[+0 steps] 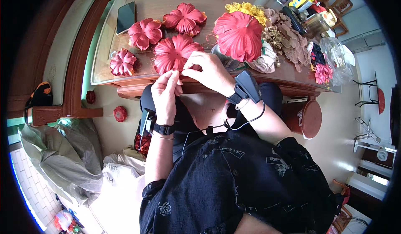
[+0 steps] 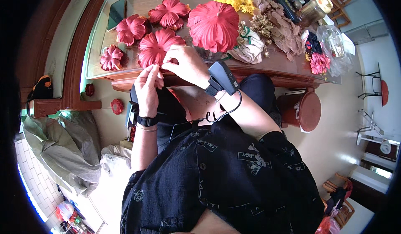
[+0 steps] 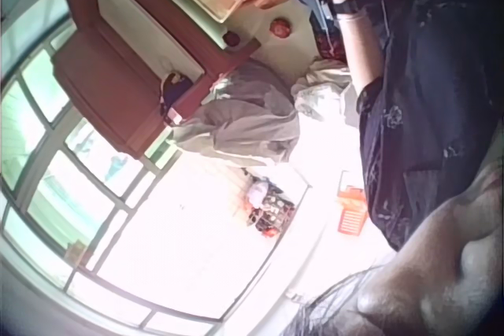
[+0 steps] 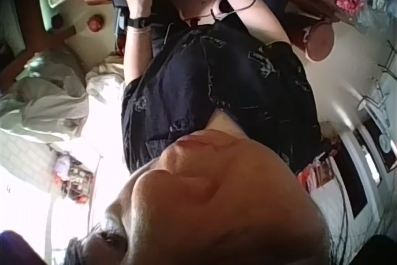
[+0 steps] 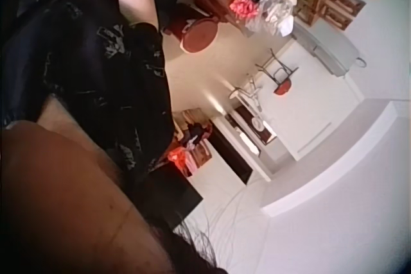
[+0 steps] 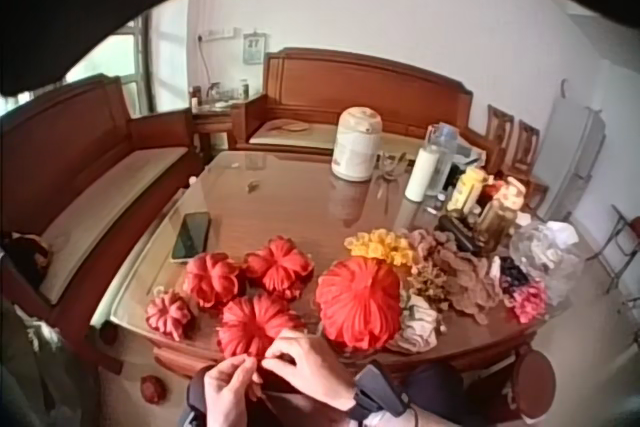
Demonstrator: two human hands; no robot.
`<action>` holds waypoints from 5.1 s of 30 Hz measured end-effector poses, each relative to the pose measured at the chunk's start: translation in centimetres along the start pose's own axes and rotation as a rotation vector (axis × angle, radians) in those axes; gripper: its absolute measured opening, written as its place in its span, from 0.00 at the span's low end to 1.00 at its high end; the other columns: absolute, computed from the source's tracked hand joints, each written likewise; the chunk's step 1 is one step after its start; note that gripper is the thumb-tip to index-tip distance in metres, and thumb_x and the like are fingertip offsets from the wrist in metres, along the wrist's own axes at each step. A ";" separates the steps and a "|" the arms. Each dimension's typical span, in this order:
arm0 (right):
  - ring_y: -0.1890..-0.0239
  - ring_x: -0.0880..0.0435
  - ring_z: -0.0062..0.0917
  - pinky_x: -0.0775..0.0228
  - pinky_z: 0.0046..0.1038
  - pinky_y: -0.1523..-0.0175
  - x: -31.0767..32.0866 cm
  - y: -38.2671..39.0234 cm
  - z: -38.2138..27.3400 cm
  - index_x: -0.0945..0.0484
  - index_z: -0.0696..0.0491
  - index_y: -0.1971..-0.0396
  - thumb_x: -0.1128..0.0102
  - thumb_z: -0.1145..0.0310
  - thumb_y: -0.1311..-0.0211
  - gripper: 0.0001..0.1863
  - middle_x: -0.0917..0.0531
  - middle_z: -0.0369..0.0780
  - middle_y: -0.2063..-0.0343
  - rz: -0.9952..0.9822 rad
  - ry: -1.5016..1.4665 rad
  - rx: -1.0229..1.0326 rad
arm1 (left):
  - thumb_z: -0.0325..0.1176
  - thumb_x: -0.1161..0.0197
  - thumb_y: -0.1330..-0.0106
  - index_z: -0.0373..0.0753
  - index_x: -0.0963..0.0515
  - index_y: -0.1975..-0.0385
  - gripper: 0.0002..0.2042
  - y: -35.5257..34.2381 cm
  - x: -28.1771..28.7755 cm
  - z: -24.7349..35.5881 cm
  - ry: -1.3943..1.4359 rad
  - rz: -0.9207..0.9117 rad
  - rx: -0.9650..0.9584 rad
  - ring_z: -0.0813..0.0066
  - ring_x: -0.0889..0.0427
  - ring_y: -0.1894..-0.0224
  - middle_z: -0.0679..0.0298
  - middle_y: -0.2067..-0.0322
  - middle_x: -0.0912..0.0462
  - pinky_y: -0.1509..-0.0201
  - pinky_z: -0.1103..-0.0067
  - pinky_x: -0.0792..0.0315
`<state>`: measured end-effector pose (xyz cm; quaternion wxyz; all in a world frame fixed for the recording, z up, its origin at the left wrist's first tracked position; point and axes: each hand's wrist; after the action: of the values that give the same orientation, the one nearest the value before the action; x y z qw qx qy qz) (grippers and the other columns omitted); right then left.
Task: The recorder is assembling decorative flowers using red ribbon and small yellow floral elements.
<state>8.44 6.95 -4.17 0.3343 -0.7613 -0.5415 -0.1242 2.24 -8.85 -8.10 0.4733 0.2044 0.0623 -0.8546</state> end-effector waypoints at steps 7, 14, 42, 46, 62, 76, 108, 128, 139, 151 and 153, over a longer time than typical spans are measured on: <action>0.72 0.20 0.24 0.29 0.24 0.66 0.3 -0.1 0.1 0.22 0.59 0.72 0.36 0.73 0.46 0.06 0.21 0.39 0.75 -0.050 -0.062 0.014 | 0.30 0.42 0.33 0.33 0.20 0.61 0.08 0.1 0.2 0.1 0.010 -0.011 0.009 0.87 0.27 0.81 0.68 0.76 0.19 0.75 0.89 0.36; 0.72 0.20 0.24 0.28 0.25 0.66 0.0 -0.1 -0.2 0.22 0.59 0.71 0.38 0.72 0.45 0.06 0.22 0.40 0.74 -0.052 -0.079 -0.080 | 0.30 0.42 0.33 0.31 0.20 0.62 0.09 0.5 0.6 -0.1 0.012 -0.008 0.022 0.82 0.21 0.77 0.63 0.73 0.17 0.71 0.87 0.29; 0.76 0.19 0.29 0.28 0.27 0.70 -0.8 -0.5 -0.9 0.22 0.56 0.75 0.39 0.70 0.47 0.05 0.21 0.40 0.78 -0.079 0.063 0.011 | 0.28 0.40 0.34 0.29 0.21 0.60 0.09 1.0 0.2 -0.1 -0.203 0.040 -0.076 0.86 0.24 0.78 0.67 0.77 0.19 0.73 0.89 0.32; 0.78 0.20 0.23 0.29 0.25 0.71 -0.7 -0.6 -0.6 0.20 0.56 0.75 0.39 0.71 0.48 0.05 0.20 0.40 0.81 -0.053 -0.015 -0.024 | 0.28 0.40 0.34 0.29 0.21 0.59 0.09 1.0 0.1 -0.1 -0.180 0.032 -0.078 0.86 0.24 0.78 0.66 0.75 0.18 0.72 0.89 0.32; 0.77 0.18 0.28 0.27 0.26 0.69 -0.7 -0.8 -0.7 0.21 0.57 0.75 0.39 0.69 0.46 0.07 0.19 0.42 0.80 -0.075 0.042 -0.001 | 0.28 0.40 0.34 0.29 0.21 0.59 0.09 1.0 0.1 -0.1 -0.212 0.024 -0.087 0.86 0.24 0.77 0.66 0.74 0.17 0.72 0.89 0.31; 0.76 0.20 0.18 0.28 0.21 0.70 -1.0 -0.4 -0.1 0.22 0.57 0.74 0.38 0.73 0.46 0.04 0.19 0.37 0.80 -0.088 -0.073 -0.107 | 0.29 0.40 0.33 0.30 0.21 0.61 0.09 0.9 -0.1 0.0 -0.152 0.021 -0.053 0.84 0.23 0.78 0.66 0.78 0.19 0.70 0.88 0.31; 0.77 0.21 0.14 0.28 0.20 0.69 -0.1 -0.7 -0.4 0.19 0.59 0.74 0.37 0.74 0.46 0.04 0.17 0.37 0.81 -0.117 -0.168 -0.190 | 0.27 0.39 0.34 0.30 0.21 0.57 0.10 0.8 0.0 -0.5 -0.118 0.017 -0.079 0.85 0.23 0.77 0.62 0.73 0.16 0.71 0.88 0.29; 0.74 0.22 0.12 0.29 0.17 0.68 -0.2 -0.3 -0.1 0.20 0.60 0.75 0.39 0.75 0.45 0.04 0.18 0.34 0.78 -0.103 -0.330 -0.252 | 0.30 0.40 0.34 0.33 0.20 0.66 0.07 0.5 -0.2 -0.2 -0.033 0.016 -0.002 0.85 0.24 0.79 0.66 0.76 0.18 0.73 0.89 0.31; 0.70 0.25 0.09 0.32 0.15 0.63 0.6 -0.1 0.8 0.21 0.58 0.70 0.42 0.73 0.42 0.04 0.21 0.30 0.75 -0.086 -0.541 -0.401 | 0.18 0.38 0.41 0.31 0.24 0.61 0.09 0.4 -1.0 -1.6 -0.321 0.205 -0.372 0.90 0.29 0.76 0.70 0.74 0.24 0.73 0.90 0.33; 0.70 0.26 0.10 0.34 0.14 0.64 1.2 -0.2 -1.8 0.22 0.56 0.70 0.43 0.73 0.42 0.04 0.22 0.30 0.75 -0.065 -0.667 -0.394 | 0.34 0.35 0.43 0.33 0.23 0.73 0.10 -0.1 -1.1 0.6 -1.122 0.105 -0.476 0.54 0.21 0.76 0.55 0.79 0.23 0.72 0.68 0.28; 0.72 0.27 0.09 0.36 0.14 0.65 1.3 -0.1 -2.3 0.22 0.55 0.71 0.43 0.73 0.42 0.03 0.22 0.30 0.75 -0.047 -0.727 -0.378 | 0.34 0.34 0.44 0.35 0.23 0.71 0.09 -0.2 -1.0 0.4 -1.161 0.095 -0.490 0.54 0.21 0.75 0.55 0.78 0.22 0.71 0.68 0.27</action>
<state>9.30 6.48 -1.70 -0.0274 -0.7910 -0.6093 0.0479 2.42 -8.09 -7.37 0.5005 -0.4047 -0.0199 -0.7651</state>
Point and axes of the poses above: each hand's wrist, its own y-axis away from the middle knuckle, its own x-axis out of the back of the hand, z = x × y
